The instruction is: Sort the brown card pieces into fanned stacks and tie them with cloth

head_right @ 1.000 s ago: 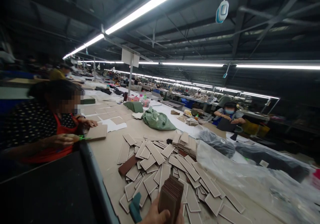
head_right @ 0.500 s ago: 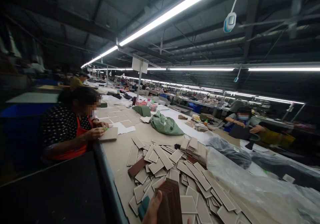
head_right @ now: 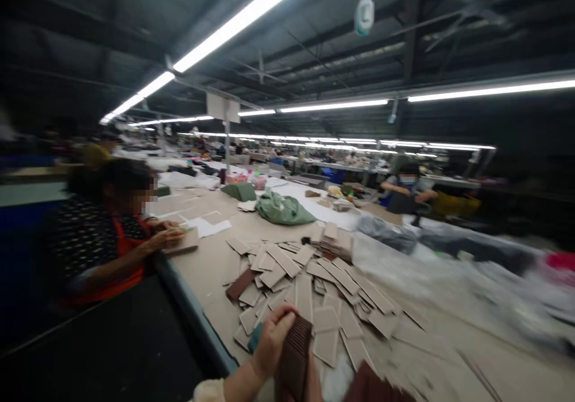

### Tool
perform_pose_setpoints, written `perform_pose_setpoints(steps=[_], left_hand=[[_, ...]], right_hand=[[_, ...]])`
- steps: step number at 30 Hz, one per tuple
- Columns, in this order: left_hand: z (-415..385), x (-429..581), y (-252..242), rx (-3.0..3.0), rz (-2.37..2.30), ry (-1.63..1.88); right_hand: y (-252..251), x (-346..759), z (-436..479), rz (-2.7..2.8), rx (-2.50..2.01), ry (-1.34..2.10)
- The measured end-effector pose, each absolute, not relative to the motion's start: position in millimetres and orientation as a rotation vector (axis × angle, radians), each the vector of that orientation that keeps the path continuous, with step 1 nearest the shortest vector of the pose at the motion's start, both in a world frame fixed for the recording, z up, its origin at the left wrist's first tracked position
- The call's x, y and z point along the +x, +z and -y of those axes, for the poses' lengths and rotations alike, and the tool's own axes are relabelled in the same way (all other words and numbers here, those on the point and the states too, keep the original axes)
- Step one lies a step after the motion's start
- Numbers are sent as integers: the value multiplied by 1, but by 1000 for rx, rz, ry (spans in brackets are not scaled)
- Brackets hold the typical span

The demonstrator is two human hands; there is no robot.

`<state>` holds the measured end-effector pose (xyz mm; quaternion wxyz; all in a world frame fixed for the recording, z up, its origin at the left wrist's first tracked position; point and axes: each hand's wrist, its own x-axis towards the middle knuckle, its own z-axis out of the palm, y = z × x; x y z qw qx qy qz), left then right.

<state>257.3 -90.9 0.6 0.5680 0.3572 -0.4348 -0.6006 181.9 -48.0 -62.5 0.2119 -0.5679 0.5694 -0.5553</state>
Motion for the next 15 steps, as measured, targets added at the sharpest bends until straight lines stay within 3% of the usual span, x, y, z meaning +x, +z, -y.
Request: perform_pose_setpoints(steps=[5, 9, 15], left_hand=[[84, 257, 42, 853, 1037, -1365], [93, 233, 61, 774, 994, -1414], [84, 182, 19, 866, 1163, -1655]], right_hand=[[-61, 151, 22, -1357, -1790, -1619], [-35, 120, 5, -1490, -1807, -1646], [-5, 51, -77, -1995, -1549, -1615]])
